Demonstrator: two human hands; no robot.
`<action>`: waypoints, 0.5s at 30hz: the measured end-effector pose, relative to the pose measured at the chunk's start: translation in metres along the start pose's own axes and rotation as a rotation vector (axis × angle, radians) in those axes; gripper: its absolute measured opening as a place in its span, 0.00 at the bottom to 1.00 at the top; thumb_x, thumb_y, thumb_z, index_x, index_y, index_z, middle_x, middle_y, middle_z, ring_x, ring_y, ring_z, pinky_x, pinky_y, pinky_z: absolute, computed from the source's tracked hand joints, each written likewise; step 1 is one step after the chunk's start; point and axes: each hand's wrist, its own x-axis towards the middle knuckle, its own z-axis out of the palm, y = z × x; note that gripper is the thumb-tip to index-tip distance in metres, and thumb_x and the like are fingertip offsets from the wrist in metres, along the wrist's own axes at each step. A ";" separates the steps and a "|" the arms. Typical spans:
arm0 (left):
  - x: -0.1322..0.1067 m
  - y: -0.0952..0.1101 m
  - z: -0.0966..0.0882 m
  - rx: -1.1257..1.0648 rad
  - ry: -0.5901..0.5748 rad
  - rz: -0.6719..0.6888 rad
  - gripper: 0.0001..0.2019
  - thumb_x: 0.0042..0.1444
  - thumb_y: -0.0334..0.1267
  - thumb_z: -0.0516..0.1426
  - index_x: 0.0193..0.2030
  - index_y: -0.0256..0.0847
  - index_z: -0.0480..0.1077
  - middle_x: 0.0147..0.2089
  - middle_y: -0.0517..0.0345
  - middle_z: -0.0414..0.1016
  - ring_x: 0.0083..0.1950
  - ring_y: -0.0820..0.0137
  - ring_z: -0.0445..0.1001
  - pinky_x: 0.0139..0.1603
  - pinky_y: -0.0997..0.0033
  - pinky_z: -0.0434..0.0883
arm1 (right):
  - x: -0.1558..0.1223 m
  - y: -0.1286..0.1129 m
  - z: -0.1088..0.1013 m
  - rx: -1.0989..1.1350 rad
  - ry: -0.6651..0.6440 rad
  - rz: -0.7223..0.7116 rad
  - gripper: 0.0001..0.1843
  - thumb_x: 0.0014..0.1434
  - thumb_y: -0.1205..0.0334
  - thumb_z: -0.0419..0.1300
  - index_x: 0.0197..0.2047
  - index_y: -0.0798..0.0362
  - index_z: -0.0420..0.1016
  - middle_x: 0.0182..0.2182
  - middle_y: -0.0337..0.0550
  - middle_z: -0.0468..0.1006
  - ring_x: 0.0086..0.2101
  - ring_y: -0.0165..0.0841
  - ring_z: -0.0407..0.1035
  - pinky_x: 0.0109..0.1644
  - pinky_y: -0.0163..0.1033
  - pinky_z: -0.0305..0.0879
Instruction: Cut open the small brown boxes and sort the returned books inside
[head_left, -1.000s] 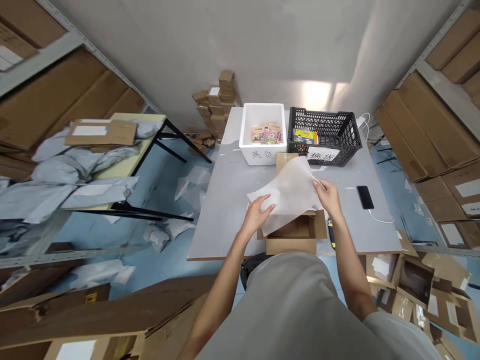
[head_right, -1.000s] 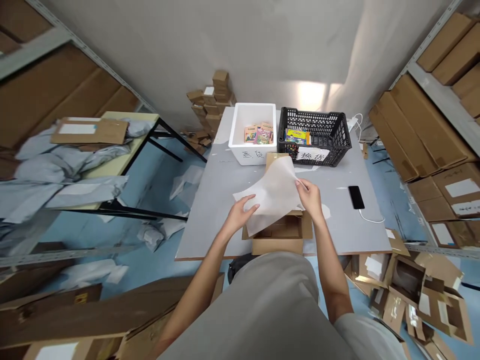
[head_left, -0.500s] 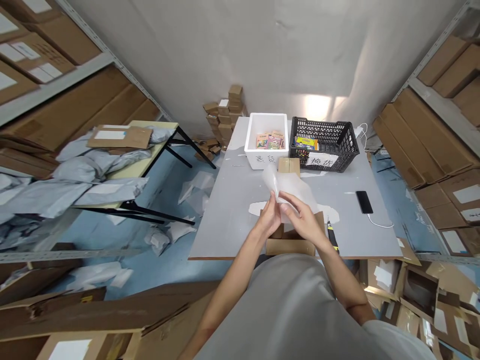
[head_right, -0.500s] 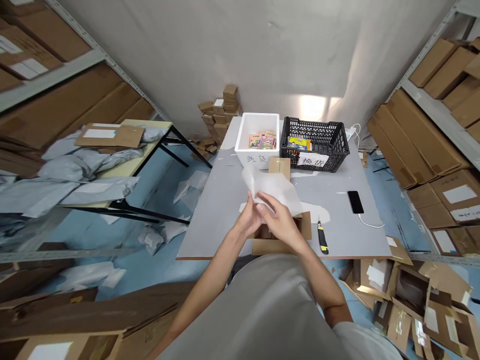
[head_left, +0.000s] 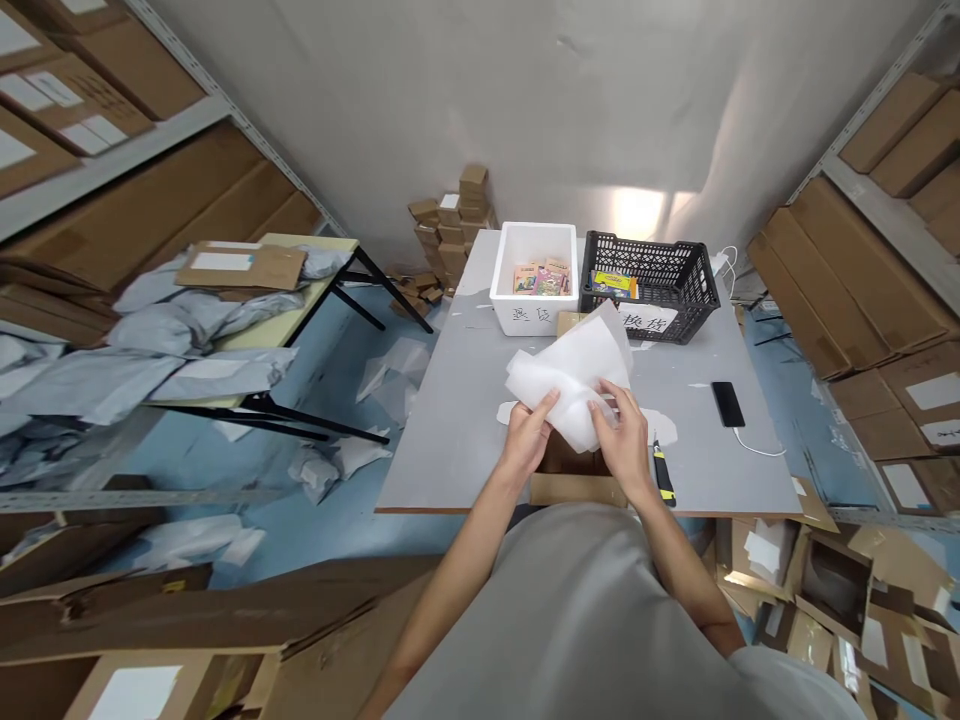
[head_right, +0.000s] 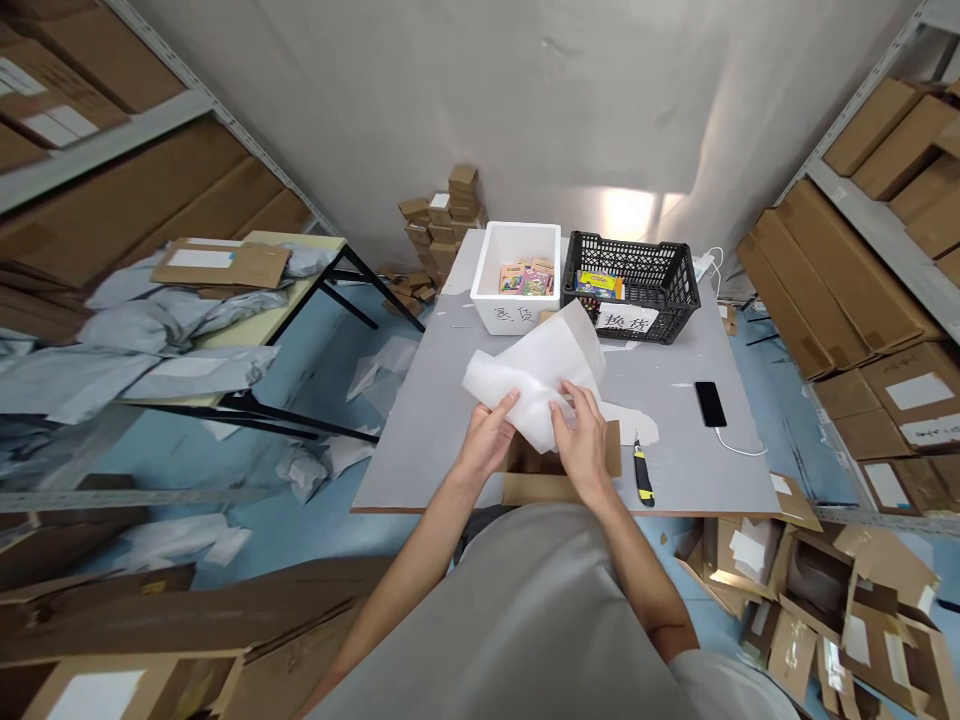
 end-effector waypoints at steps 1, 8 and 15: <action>0.000 0.000 0.001 0.002 0.026 0.017 0.28 0.51 0.50 0.81 0.53 0.37 0.83 0.57 0.44 0.90 0.66 0.51 0.86 0.69 0.54 0.81 | -0.002 0.001 0.001 -0.078 0.022 -0.056 0.22 0.78 0.51 0.62 0.69 0.47 0.81 0.63 0.56 0.84 0.62 0.50 0.80 0.69 0.59 0.78; 0.001 -0.002 0.004 0.020 0.122 0.045 0.23 0.60 0.50 0.76 0.55 0.38 0.81 0.61 0.44 0.88 0.68 0.52 0.85 0.69 0.55 0.83 | -0.038 0.010 0.022 -0.352 -0.026 -0.343 0.19 0.72 0.54 0.72 0.65 0.39 0.81 0.78 0.53 0.71 0.81 0.58 0.57 0.81 0.75 0.59; 0.009 0.002 -0.013 0.181 0.160 0.114 0.30 0.57 0.56 0.76 0.58 0.39 0.80 0.59 0.43 0.88 0.63 0.50 0.86 0.54 0.59 0.88 | -0.030 0.042 -0.004 -0.443 0.096 -0.468 0.05 0.75 0.59 0.69 0.47 0.37 0.87 0.71 0.44 0.80 0.79 0.52 0.63 0.76 0.69 0.69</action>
